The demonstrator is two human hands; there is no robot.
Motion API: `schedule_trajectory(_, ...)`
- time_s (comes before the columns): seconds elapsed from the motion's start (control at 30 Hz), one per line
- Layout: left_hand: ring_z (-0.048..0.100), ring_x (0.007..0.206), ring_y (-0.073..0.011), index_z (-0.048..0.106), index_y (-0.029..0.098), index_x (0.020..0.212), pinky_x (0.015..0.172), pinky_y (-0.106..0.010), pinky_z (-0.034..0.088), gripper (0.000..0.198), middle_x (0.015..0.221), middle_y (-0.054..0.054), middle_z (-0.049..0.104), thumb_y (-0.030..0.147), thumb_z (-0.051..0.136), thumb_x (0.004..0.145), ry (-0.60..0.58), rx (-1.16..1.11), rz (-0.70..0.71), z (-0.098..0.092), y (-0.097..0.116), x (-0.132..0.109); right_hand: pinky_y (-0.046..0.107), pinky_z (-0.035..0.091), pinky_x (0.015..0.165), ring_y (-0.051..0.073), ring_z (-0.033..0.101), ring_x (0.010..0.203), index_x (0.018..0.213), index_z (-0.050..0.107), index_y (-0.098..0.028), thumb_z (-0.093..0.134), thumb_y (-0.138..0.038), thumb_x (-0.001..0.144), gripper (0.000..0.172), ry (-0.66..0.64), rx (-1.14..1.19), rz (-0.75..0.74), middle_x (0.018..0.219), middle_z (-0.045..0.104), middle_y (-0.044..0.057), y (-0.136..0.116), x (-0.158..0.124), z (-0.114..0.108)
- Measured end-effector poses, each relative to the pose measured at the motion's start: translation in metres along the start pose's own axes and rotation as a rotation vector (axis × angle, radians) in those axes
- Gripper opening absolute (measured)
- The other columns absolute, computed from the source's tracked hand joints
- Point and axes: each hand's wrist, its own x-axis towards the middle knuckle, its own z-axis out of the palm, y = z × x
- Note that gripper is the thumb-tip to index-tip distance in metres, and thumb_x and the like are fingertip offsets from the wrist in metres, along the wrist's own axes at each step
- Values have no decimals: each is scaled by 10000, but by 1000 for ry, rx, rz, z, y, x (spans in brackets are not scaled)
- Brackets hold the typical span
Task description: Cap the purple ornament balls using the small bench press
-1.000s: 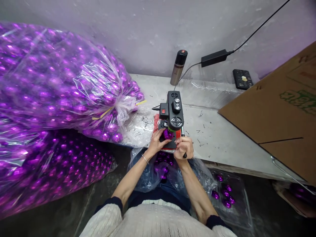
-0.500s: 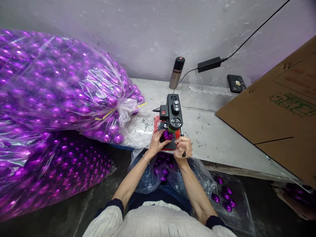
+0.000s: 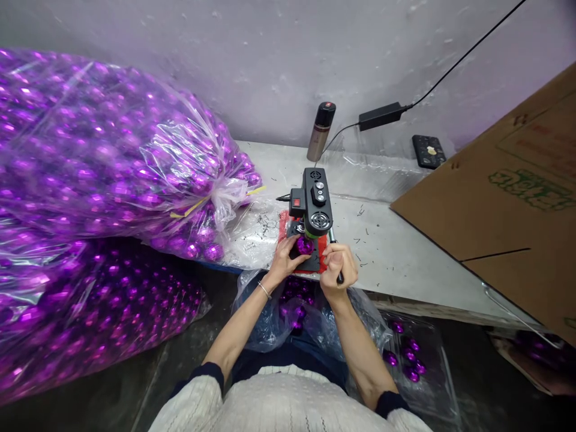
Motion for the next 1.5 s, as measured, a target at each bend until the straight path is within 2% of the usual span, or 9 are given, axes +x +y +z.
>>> schedule_trajectory(0.17, 659, 1239, -313, 578, 203, 1378, 1082, -533, 514, 626, 1314, -153, 694, 483, 774, 853, 2, 21, -2, 1, -1, 0, 298, 456, 610, 138, 581, 660, 747, 505, -225, 412, -238, 1016, 285, 6, 24, -72, 755, 593, 11, 20, -24, 6)
schedule_trajectory(0.3, 667, 1228, -312, 581, 186, 1367, 1071, -525, 526, 626, 1299, -159, 700, 492, 769, 855, 19, 12, 20, 1, -1, 0, 321, 472, 624, 139, 561, 634, 742, 494, -231, 391, -275, 1028, 307, 41, 50, -52, 746, 572, 3, 25, -31, 11)
schedule_trajectory(0.7, 669, 1228, -315, 590, 188, 1349, 1068, -536, 532, 617, 1292, -159, 702, 493, 777, 847, 20, 18, 5, 2, -3, 0, 363, 523, 703, 143, 568, 653, 746, 488, -236, 389, -289, 1033, 309, 45, 112, 25, 764, 559, -4, 27, -37, 13)
schedule_trajectory(1.07, 667, 1224, -315, 579, 196, 1363, 1077, -546, 520, 626, 1288, -154, 701, 508, 765, 853, 3, 7, 5, 0, -2, 1, 357, 523, 665, 153, 579, 660, 758, 496, -237, 387, -292, 1025, 293, 34, 93, -30, 762, 561, 7, 33, -40, 13)
schedule_trajectory(1.27, 671, 1224, -310, 589, 196, 1349, 1089, -542, 515, 620, 1284, -149, 708, 491, 785, 840, 6, 11, -11, 1, -1, 1, 377, 537, 728, 151, 591, 649, 747, 506, -236, 389, -292, 1021, 303, 41, 69, -39, 756, 584, -3, 34, -40, 13)
schedule_trajectory(1.5, 667, 1231, -313, 598, 206, 1339, 1103, -553, 503, 604, 1289, -144, 706, 480, 789, 837, 2, 26, -20, 0, -1, 2, 378, 532, 722, 153, 584, 651, 752, 502, -237, 388, -298, 1027, 303, 36, 88, -52, 770, 582, 4, 34, -40, 13)
